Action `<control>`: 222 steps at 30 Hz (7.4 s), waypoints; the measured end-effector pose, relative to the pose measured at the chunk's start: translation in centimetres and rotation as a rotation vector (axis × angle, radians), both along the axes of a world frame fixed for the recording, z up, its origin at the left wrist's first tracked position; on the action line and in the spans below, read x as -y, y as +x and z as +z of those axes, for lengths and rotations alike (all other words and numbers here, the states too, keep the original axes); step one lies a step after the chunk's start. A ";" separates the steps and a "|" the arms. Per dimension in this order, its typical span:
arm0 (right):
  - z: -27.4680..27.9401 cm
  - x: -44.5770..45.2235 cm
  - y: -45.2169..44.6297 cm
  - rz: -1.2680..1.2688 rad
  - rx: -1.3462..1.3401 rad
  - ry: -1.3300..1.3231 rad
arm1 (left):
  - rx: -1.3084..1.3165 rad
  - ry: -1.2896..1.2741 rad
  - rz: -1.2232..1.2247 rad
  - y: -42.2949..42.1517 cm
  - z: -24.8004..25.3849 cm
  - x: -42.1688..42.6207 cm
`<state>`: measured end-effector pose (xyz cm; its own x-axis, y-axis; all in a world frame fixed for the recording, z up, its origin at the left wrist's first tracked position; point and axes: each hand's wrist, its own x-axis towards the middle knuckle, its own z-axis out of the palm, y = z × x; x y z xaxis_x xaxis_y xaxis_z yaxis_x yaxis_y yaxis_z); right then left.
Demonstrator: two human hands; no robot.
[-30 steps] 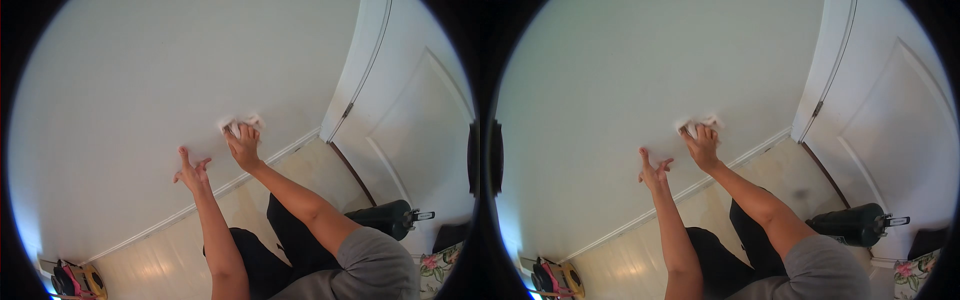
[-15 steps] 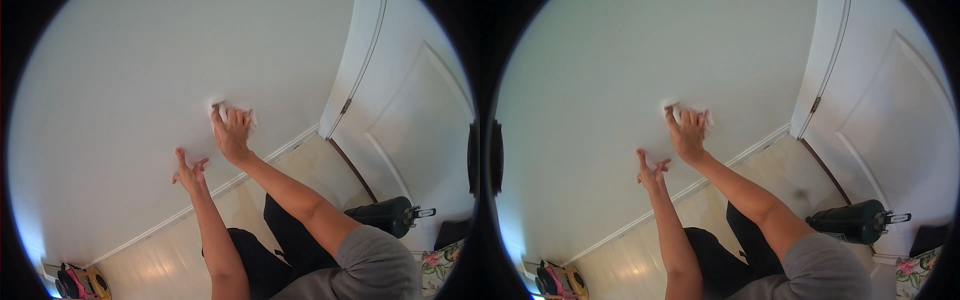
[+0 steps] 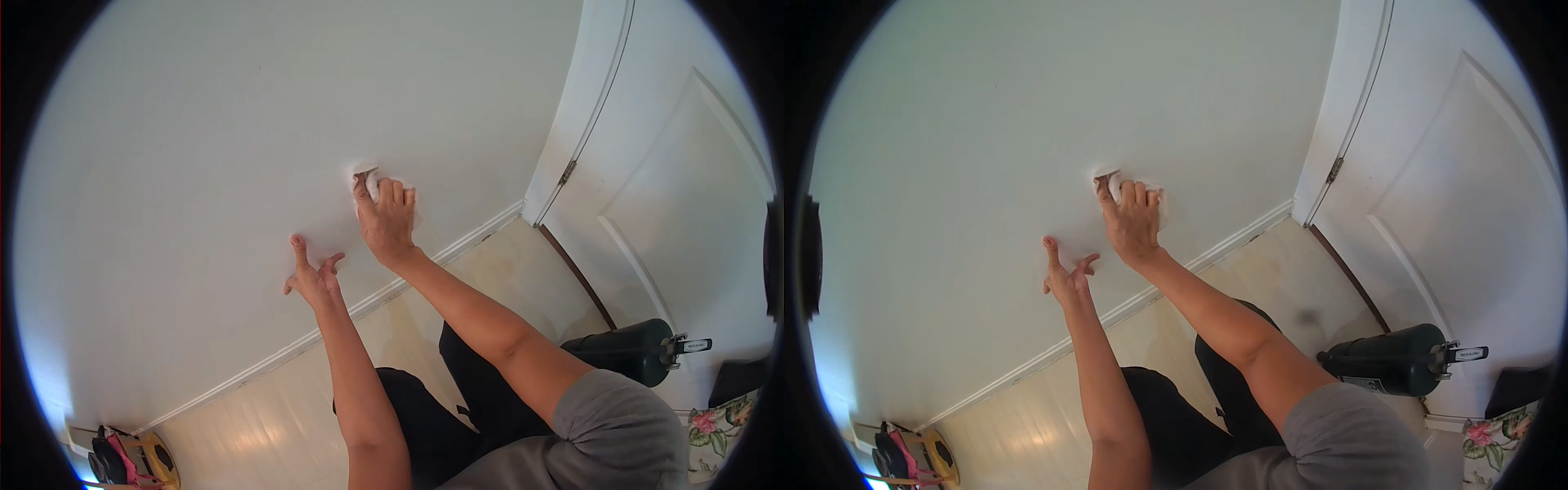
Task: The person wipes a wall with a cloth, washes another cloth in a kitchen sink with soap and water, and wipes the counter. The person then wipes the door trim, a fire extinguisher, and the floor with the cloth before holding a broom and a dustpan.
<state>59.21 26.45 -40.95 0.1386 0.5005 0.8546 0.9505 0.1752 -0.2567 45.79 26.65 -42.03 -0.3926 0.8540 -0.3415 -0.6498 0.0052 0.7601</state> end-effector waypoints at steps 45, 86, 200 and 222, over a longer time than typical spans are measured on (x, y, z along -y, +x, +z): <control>3.9 -0.8 5.0 -0.126 -0.023 0.088 | -0.308 0.249 -0.099 2.6 3.1 2.6; 5.8 0.4 2.0 0.106 0.321 0.118 | -0.192 0.351 -0.187 1.4 2.2 2.7; -2.0 0.2 5.9 0.076 0.199 0.000 | -0.321 0.302 -0.135 2.0 2.2 2.9; -1.0 3.3 -1.1 0.428 -0.987 0.076 | -0.246 0.313 -0.146 1.5 2.1 2.9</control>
<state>58.15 23.12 -42.00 0.6093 0.6214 0.4925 0.1857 0.4920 -0.8506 47.28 23.79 -39.93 -0.2968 0.9544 0.0323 -0.4582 -0.1720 0.8720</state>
